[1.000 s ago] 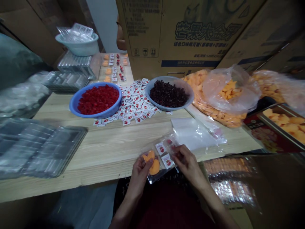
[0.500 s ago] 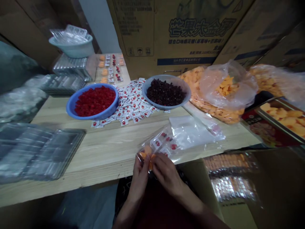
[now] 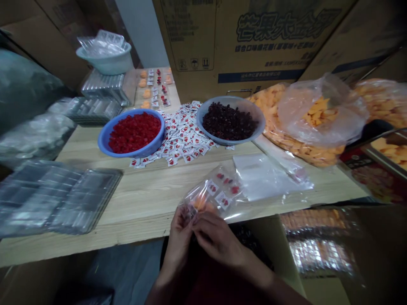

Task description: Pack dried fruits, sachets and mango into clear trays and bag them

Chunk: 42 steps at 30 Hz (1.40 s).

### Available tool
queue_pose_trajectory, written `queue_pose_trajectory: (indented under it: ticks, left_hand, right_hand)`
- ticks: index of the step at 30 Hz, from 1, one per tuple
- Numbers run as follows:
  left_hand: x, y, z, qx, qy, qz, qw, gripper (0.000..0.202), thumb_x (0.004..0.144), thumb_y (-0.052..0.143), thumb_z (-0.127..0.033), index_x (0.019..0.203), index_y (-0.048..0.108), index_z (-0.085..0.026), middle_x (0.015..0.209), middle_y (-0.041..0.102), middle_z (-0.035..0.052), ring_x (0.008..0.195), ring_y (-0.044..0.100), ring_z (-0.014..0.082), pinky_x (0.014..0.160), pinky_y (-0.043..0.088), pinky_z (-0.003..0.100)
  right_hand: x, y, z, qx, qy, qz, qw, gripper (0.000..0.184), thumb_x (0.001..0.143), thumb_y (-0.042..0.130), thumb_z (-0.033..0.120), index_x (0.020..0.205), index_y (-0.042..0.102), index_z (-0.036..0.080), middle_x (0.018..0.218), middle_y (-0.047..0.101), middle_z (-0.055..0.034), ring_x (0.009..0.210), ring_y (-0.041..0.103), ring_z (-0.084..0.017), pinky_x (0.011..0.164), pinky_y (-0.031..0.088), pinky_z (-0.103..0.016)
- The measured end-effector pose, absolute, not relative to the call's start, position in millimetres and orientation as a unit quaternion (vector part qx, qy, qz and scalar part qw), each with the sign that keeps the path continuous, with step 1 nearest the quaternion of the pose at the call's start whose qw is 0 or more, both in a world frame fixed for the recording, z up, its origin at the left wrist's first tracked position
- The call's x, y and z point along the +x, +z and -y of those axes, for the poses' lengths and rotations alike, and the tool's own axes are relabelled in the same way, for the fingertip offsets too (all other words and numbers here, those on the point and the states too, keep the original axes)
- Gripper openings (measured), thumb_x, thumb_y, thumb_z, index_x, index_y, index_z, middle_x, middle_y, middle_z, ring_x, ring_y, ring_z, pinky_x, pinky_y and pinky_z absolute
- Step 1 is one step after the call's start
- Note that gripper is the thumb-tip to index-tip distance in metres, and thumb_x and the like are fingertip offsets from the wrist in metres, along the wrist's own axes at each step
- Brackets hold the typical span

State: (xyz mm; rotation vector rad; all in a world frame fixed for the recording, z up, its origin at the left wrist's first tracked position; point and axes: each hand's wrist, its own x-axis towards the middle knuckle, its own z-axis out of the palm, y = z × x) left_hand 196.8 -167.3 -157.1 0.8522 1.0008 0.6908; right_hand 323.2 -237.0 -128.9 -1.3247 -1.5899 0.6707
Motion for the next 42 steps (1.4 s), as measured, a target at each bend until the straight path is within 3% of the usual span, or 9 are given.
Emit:
queue_pose_trajectory:
  ticks: [4, 7, 9, 15, 23, 28, 35, 38, 42]
  left_hand:
    - [194.7, -163.3, 173.5, 0.365, 0.36, -0.486, 0.708, 0.049, 0.068, 0.085, -0.028, 0.102, 0.05, -0.024, 0.089, 0.069, -0.0028, 0.077, 0.066, 0.0125, 0.075, 0.051, 0.022]
    - [191.8, -158.2, 172.8, 0.376, 0.353, -0.505, 0.692, 0.048, 0.07, 0.083, -0.034, 0.103, 0.051, -0.024, 0.094, 0.07, -0.0006, 0.082, 0.067, 0.014, 0.075, 0.052, 0.023]
    - [188.7, -149.5, 171.8, 0.388, 0.33, -0.496, 0.703, 0.044, 0.075, 0.079, -0.041, 0.108, 0.055, -0.023, 0.103, 0.071, 0.0036, 0.09, 0.068, 0.0173, 0.077, 0.053, 0.026]
    - [172.6, -113.6, 171.8, 0.501, 0.268, -0.472, 0.674, 0.029, 0.084, 0.071, -0.044, 0.096, 0.068, -0.019, 0.087, 0.073, 0.0039, 0.077, 0.066, 0.0167, 0.074, 0.052, 0.025]
    - [200.4, -89.7, 166.9, 0.556, 0.39, -0.444, 0.584, 0.026, 0.085, 0.072, -0.032, 0.108, 0.066, -0.024, 0.106, 0.073, 0.0025, 0.091, 0.069, 0.0185, 0.091, 0.053, 0.033]
    - [214.3, -106.1, 152.0, 0.554, 0.389, -0.457, 0.577, 0.027, 0.082, 0.076, -0.03, 0.106, 0.068, -0.02, 0.096, 0.072, 0.0015, 0.084, 0.068, 0.0151, 0.1, 0.051, 0.037]
    - [262.5, -130.7, 209.6, 0.824, 0.231, -0.18, 0.485, 0.038, 0.083, 0.072, -0.027, 0.121, 0.067, -0.029, 0.133, 0.064, 0.0063, 0.124, 0.058, 0.0276, 0.11, 0.043, 0.045]
    - [286.2, -168.8, 252.8, 0.883, -0.017, 0.023, 0.468, 0.039, 0.086, 0.068, -0.032, 0.125, 0.067, -0.03, 0.135, 0.064, 0.0087, 0.133, 0.052, 0.0313, 0.115, 0.035, 0.049]
    - [313.4, -230.9, 273.6, 0.915, -0.161, -0.006, 0.371, 0.035, 0.092, 0.057, -0.04, 0.119, 0.068, -0.02, 0.119, 0.071, 0.0176, 0.12, 0.06, 0.0336, 0.11, 0.035, 0.052]
  right_hand:
    - [317.3, -140.1, 243.2, -0.575, 0.207, 0.669, 0.424, 0.019, 0.094, 0.06, 0.029, 0.111, 0.063, 0.022, 0.111, 0.067, -0.0086, 0.112, 0.06, -0.023, 0.104, 0.047, -0.043]
    - [317.1, -149.5, 248.7, -0.626, 0.145, 0.691, 0.33, 0.094, 0.071, 0.084, 0.047, 0.148, 0.041, 0.015, 0.152, 0.04, -0.0238, 0.146, 0.028, -0.04, 0.116, 0.028, -0.063]
    - [317.3, -153.9, 250.4, -0.639, 0.118, 0.709, 0.276, 0.111, 0.07, 0.087, 0.036, 0.158, 0.024, 0.013, 0.161, 0.024, -0.0258, 0.152, 0.011, -0.042, 0.117, 0.021, -0.067]
    - [332.3, -130.2, 249.8, -0.622, 0.05, 0.692, 0.363, 0.06, 0.097, 0.05, 0.008, 0.153, 0.037, 0.025, 0.15, 0.05, -0.011, 0.148, 0.033, -0.025, 0.118, 0.034, -0.053]
    - [402.6, -46.8, 293.0, -0.647, 0.105, 0.559, 0.507, 0.04, 0.102, 0.042, 0.013, 0.135, 0.06, 0.026, 0.128, 0.068, -0.0055, 0.119, 0.064, -0.017, 0.096, 0.056, -0.038]
    - [455.3, -24.1, 415.3, -0.82, -0.089, 0.268, 0.498, 0.024, 0.095, 0.061, 0.02, 0.113, 0.075, 0.029, 0.114, 0.074, -0.0021, 0.107, 0.069, -0.018, 0.096, 0.055, -0.036]
    - [486.2, -117.0, 555.8, -0.757, -0.141, -0.032, 0.637, 0.024, 0.082, 0.075, 0.035, 0.101, 0.075, 0.021, 0.098, 0.074, -0.0072, 0.082, 0.069, -0.016, 0.076, 0.055, -0.029]
    - [482.9, -166.4, 572.1, -0.697, -0.114, -0.137, 0.694, 0.033, 0.071, 0.081, 0.04, 0.094, 0.072, 0.018, 0.087, 0.071, -0.0062, 0.071, 0.066, -0.015, 0.068, 0.056, -0.03]
    - [478.4, -190.1, 591.5, -0.645, -0.13, -0.199, 0.726, 0.04, 0.056, 0.087, 0.034, 0.087, 0.071, 0.014, 0.086, 0.07, -0.0066, 0.067, 0.063, -0.015, 0.066, 0.057, -0.032]
